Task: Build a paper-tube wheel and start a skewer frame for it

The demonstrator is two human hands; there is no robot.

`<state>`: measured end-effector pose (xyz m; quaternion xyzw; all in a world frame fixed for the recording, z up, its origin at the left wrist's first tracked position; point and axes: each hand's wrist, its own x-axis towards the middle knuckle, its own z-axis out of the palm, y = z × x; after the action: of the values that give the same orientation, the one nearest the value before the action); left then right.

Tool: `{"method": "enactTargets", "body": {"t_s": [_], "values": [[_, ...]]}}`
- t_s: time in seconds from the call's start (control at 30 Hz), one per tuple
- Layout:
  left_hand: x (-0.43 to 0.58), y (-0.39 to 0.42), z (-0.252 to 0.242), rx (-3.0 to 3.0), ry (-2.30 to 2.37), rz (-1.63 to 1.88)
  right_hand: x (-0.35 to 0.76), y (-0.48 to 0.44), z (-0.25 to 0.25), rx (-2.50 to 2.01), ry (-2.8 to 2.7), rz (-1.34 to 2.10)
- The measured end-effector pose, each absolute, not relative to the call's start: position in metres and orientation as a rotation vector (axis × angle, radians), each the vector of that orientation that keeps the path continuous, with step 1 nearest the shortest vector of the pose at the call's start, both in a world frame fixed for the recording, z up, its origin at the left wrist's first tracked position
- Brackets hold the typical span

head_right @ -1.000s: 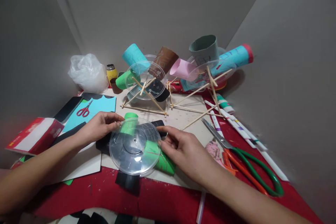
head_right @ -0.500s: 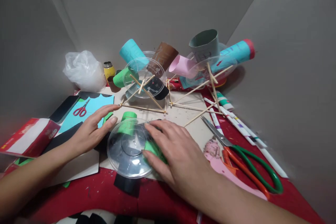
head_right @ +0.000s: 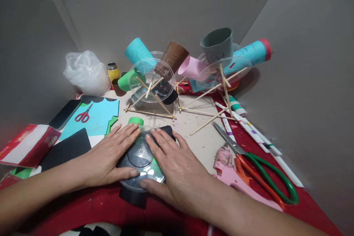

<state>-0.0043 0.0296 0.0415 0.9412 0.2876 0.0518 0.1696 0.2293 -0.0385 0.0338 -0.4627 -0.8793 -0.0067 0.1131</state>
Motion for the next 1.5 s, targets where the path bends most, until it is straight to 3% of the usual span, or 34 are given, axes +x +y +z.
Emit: {"method": "enactTargets", "body": {"t_s": [0.7,1.0,1.2,1.5], "values": [[-0.005,0.032,0.052,2.682,0.838,0.102,0.233,-0.037,0.039,-1.393,-2.562,0.095],[0.007,0.021,0.087,2.725,0.742,0.2,0.261,-0.059,0.078,-1.358,-1.999,0.04],[0.035,0.022,0.072,2.773,0.643,0.011,0.269,-0.053,0.066,-1.308,-1.812,0.084],[0.036,0.019,0.055,2.782,0.672,0.004,0.283,-0.043,0.051,-1.227,-1.765,-0.019]]}}
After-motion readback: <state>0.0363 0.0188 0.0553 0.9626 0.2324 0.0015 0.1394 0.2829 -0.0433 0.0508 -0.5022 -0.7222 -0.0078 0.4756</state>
